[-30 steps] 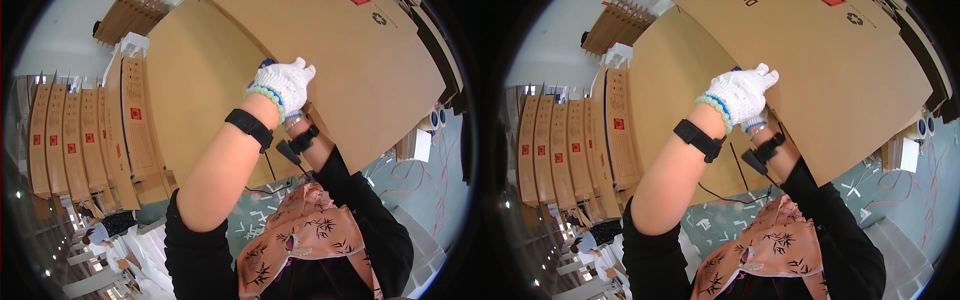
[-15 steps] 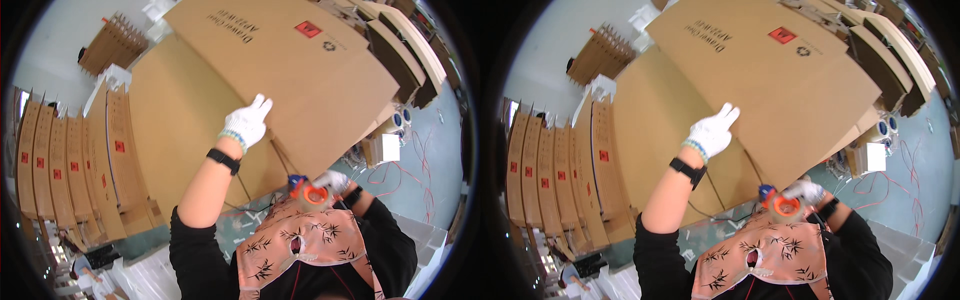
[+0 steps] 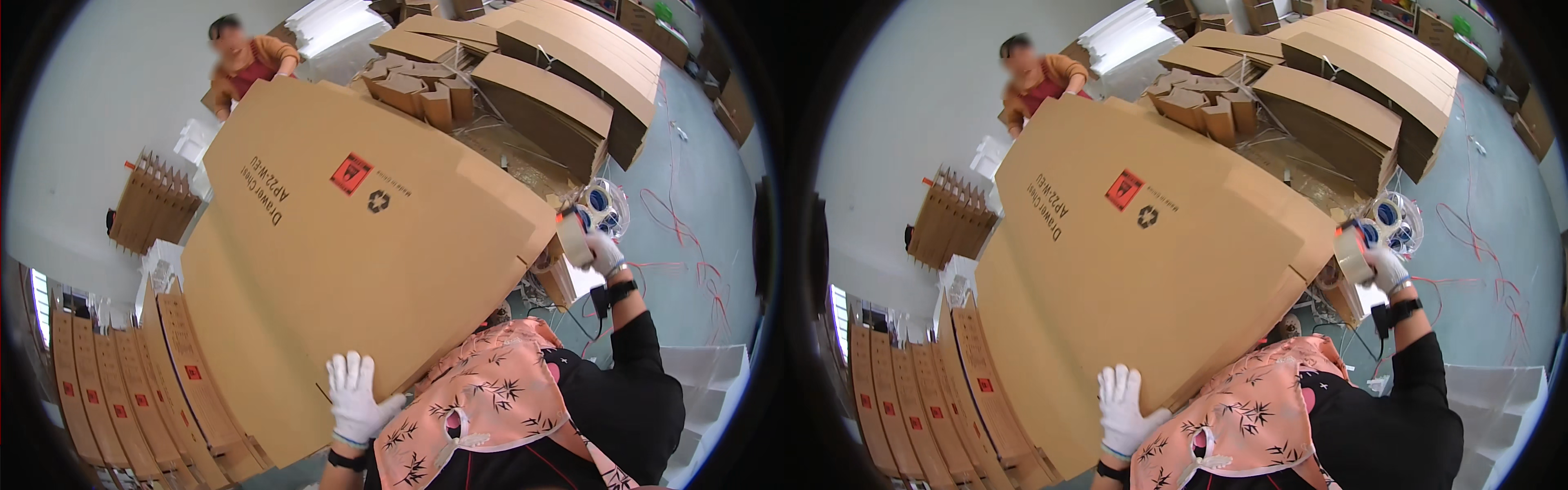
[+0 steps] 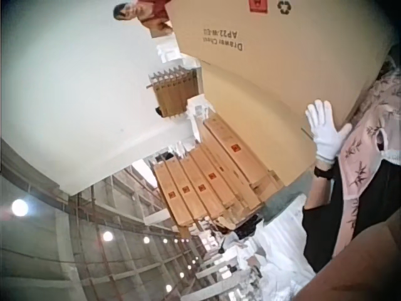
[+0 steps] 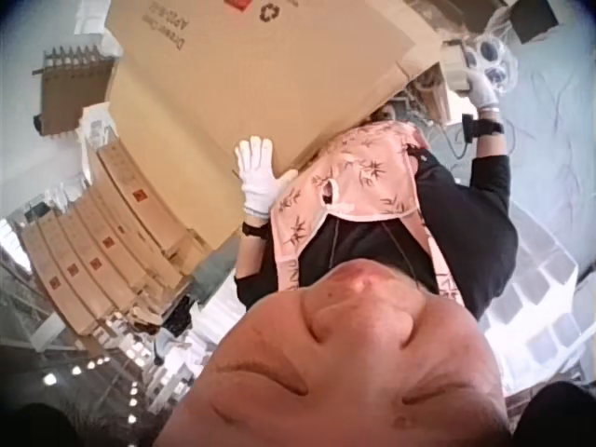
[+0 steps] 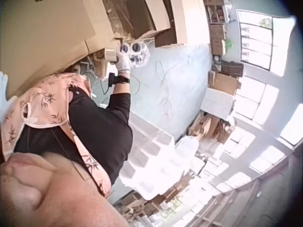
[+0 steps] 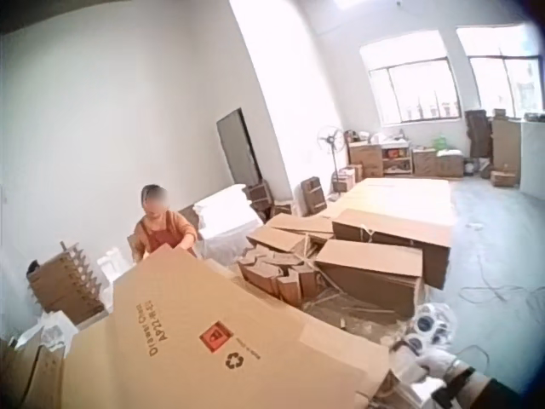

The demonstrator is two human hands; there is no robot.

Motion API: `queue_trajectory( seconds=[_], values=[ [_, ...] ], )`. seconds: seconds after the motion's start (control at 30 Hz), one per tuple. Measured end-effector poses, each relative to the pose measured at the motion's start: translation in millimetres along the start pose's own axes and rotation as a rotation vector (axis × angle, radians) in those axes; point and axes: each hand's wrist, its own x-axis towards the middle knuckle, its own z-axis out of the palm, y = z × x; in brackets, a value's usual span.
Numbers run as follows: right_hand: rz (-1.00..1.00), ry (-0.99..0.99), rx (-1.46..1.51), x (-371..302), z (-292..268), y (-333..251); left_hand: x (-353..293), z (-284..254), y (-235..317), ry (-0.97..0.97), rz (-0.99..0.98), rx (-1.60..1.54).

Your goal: The person assembles a cardboard box and packs it with white foam inserts and a flat white panel. They use a handheld tape dispenser to seal the box flaps and secure the contents. The process involves folding the box, placing protective foam pieces inside, inserting the panel, and taping the box shut.

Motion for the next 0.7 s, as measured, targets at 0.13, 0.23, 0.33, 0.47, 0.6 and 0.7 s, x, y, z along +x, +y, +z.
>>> queue_trajectory(
  seconds=[0.13,0.23,0.33,0.47,0.6,0.7],
  values=[
    [0.521,0.293,0.250,112.8,-40.1,19.1,-11.2,73.5,33.6,0.261,-0.037,0.159],
    [0.492,0.241,-0.254,192.7,-42.4,26.0,-16.0,60.5,61.9,0.480,-0.343,0.165],
    [0.547,0.264,-0.346,235.1,-43.5,65.0,-30.0,75.0,45.8,0.692,-0.797,0.027],
    [0.585,0.178,-0.476,273.4,-26.4,102.2,-37.3,49.4,68.2,0.753,-1.047,-0.310],
    [0.328,0.348,-0.634,295.1,-18.8,49.4,-32.9,-3.2,84.0,0.361,-1.458,-0.263],
    [0.051,0.351,-0.523,328.1,-8.3,9.5,9.0,-60.1,110.6,0.016,-2.043,-0.317]
  ],
)
